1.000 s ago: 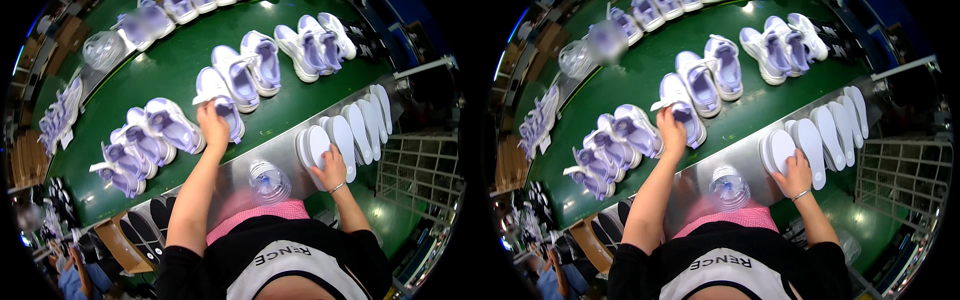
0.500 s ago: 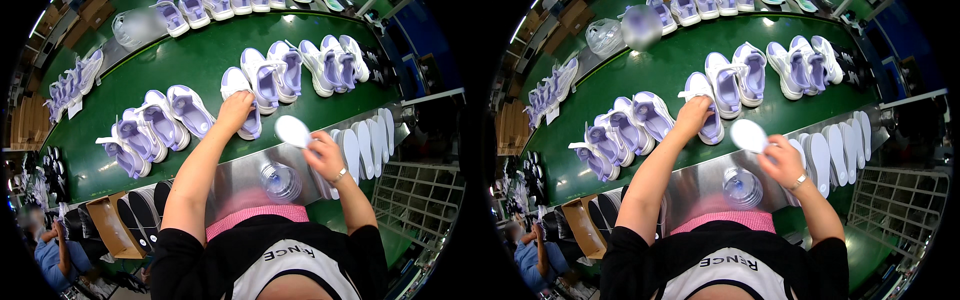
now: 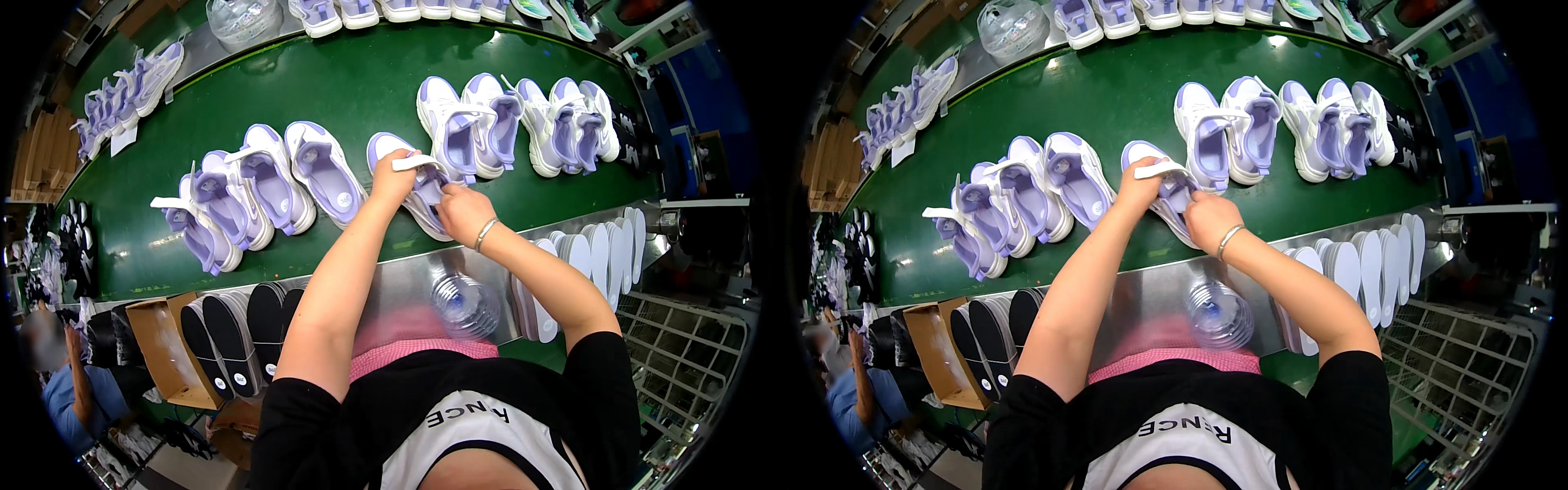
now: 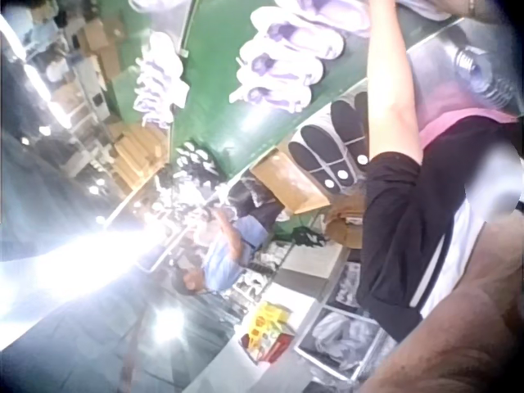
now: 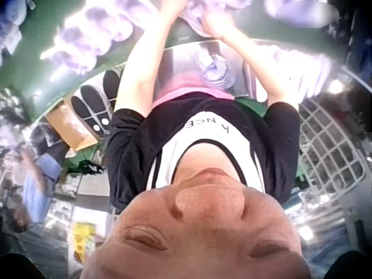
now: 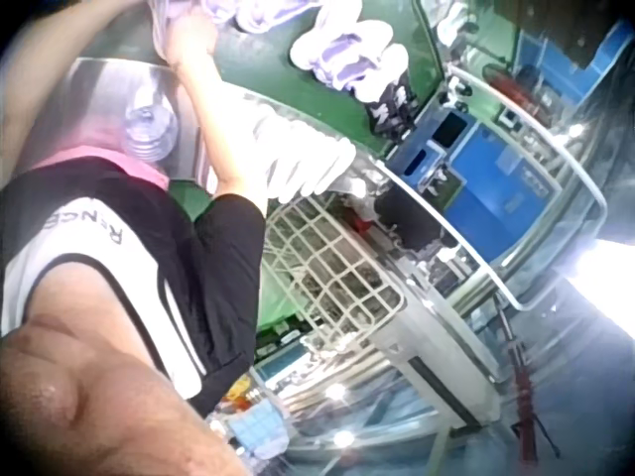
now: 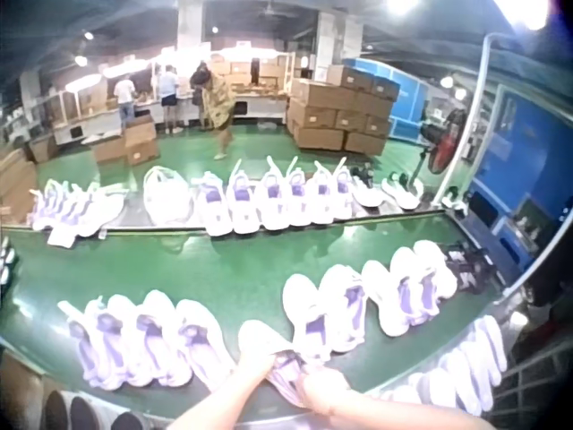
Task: The person picks up several black shoe insoles from a table, walks over to storage shelves and bins, places the insoles into plastic bags, ties the bags, and puts them into a large cardboard box before returning to a conveyor line to pick up and organize white and purple sneakers.
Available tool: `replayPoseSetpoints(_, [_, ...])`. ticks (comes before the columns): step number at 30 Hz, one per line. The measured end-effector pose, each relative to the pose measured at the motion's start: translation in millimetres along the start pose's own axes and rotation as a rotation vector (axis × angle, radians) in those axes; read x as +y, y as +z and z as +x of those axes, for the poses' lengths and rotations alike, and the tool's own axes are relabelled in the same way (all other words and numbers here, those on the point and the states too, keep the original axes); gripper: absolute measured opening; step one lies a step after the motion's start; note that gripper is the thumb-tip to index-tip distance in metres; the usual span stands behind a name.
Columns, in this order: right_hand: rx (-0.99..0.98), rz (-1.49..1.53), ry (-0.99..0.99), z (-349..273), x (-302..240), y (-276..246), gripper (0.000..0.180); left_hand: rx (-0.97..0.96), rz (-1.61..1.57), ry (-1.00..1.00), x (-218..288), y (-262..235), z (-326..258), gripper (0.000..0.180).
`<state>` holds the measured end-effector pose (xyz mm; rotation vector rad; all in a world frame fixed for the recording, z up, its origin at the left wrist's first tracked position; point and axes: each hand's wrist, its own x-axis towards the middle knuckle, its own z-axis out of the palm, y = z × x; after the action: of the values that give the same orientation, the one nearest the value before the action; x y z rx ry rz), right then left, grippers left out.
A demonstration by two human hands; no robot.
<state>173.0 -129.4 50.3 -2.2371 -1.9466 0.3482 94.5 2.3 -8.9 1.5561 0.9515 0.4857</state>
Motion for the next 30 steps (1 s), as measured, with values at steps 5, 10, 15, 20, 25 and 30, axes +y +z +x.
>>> replayPoseSetpoints(5, [-0.086, -0.163, 0.030, 9.7, -4.6, 11.2, 0.010, 0.079, 0.096, 0.036, 4.8, 14.3, -6.3, 0.027])
replayPoseSetpoints(10, [-0.134, -0.186, -0.014, -6.0, -8.1, -10.0, 0.021, 0.165, 0.093, 0.027, 6.7, 14.9, -11.6, 0.028])
replayPoseSetpoints(15, [-0.473, -0.285, 0.199, -28.0, -17.8, -58.3, 0.031, 0.203, 0.169, 0.054, 12.3, 12.7, -16.3, 0.028])
replayPoseSetpoints(20, [-0.317, -0.332, -0.039, -11.3, -15.6, -46.6, 0.017, 0.183, 0.120, 0.064, 4.6, 13.6, -15.5, 0.025])
replayPoseSetpoints(25, [-0.323, -0.249, -0.020, 19.1, -6.5, 14.1, 0.014, 0.146, -0.053, -0.005, -4.7, 15.3, -16.7, 0.027])
replayPoseSetpoints(30, [-0.462, -0.109, 0.124, 31.7, -2.4, 24.2, 0.014, 0.138, -0.171, -0.020, -9.5, 14.3, -18.8, 0.032])
